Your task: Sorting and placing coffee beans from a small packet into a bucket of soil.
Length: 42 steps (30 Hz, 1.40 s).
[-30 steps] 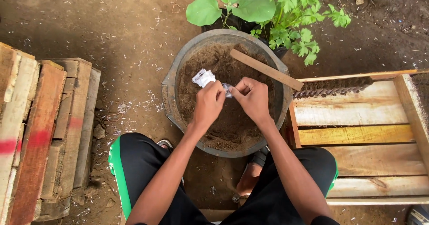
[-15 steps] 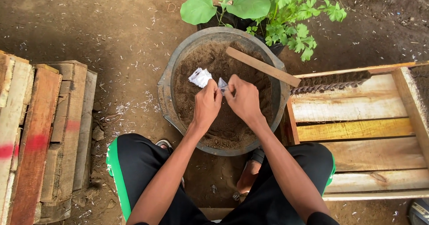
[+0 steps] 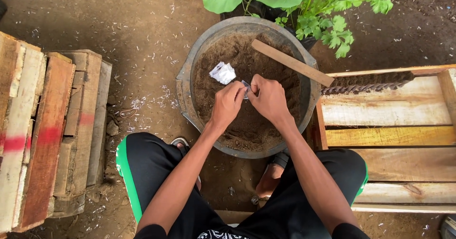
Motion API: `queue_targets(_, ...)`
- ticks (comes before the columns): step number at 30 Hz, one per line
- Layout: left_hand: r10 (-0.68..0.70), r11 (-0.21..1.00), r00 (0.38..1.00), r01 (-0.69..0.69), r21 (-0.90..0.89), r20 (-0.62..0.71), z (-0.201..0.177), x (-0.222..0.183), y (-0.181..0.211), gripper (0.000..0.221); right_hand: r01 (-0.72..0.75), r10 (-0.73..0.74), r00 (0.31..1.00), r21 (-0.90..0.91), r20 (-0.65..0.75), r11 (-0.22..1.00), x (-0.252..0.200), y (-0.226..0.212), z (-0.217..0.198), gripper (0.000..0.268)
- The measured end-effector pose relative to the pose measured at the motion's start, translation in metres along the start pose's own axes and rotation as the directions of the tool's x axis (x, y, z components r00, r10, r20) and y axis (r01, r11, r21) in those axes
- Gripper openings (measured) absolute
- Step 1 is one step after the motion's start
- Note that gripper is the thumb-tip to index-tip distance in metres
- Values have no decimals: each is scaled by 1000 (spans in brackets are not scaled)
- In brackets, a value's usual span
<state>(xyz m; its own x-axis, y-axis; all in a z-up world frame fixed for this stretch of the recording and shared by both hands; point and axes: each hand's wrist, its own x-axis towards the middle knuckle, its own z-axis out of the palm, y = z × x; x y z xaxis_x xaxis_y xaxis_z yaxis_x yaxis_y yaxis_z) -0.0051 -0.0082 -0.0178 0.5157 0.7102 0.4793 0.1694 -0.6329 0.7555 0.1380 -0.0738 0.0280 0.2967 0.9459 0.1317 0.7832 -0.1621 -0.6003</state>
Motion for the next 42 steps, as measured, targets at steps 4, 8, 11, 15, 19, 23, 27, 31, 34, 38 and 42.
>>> queue_targets(4, -24, 997, 1000, 23, -75, -15, 1, -1, -4, 18, -23, 23, 1000, 48, -13, 999, 4, -1, 0, 25)
queue_targets(8, -34, 999, 999, 32, -37, -42, 1, -3, -18, 16, -22, 34, 998, 213, -52, 977, 12, 27, 17, 20)
queue_targets(11, -115, 993, 991, 115, 2, -67, -4, -6, -33, 21, -133, 167, 979, 251, -119, 959, 19, 75, 35, 12)
queue_targets(15, -151, 988, 987, 152, 7, -55, -3, -10, -46, 19, -338, 342, 937, -53, 71, 940, 6, 101, 48, 43)
queue_targets(19, -207, 978, 977, 208, 4, -40, -6, -11, -48, 15, -328, 470, 835, -428, 286, 842, -12, 130, 68, 72)
queue_targets(23, -275, 961, 961, 274, -39, -12, 1, -15, -59, 9, -343, 522, 754, -438, 400, 831, -21, 122, 104, 83)
queue_targets(27, -270, 963, 962, 270, 9, 30, 7, -17, -63, 8, -312, 489, 702, -394, 518, 865, -30, 106, 141, 89)
queue_targets(31, -239, 969, 969, 235, 77, 55, 12, -21, -68, 6, -335, 432, 661, -274, 614, 902, -37, 67, 141, 94)
queue_targets(34, -227, 969, 973, 222, 106, 44, 14, -21, -68, 9, -85, 246, 728, -272, 640, 959, -49, 89, 162, 79)
queue_targets(38, -187, 977, 981, 179, 113, 60, 24, -27, -70, 15, 12, 123, 792, -217, 597, 976, -57, 108, 173, 62)
queue_targets(42, -155, 972, 978, 125, 201, 139, 31, -30, -74, 18, -50, 122, 799, -138, 589, 989, -50, 95, 148, 53)
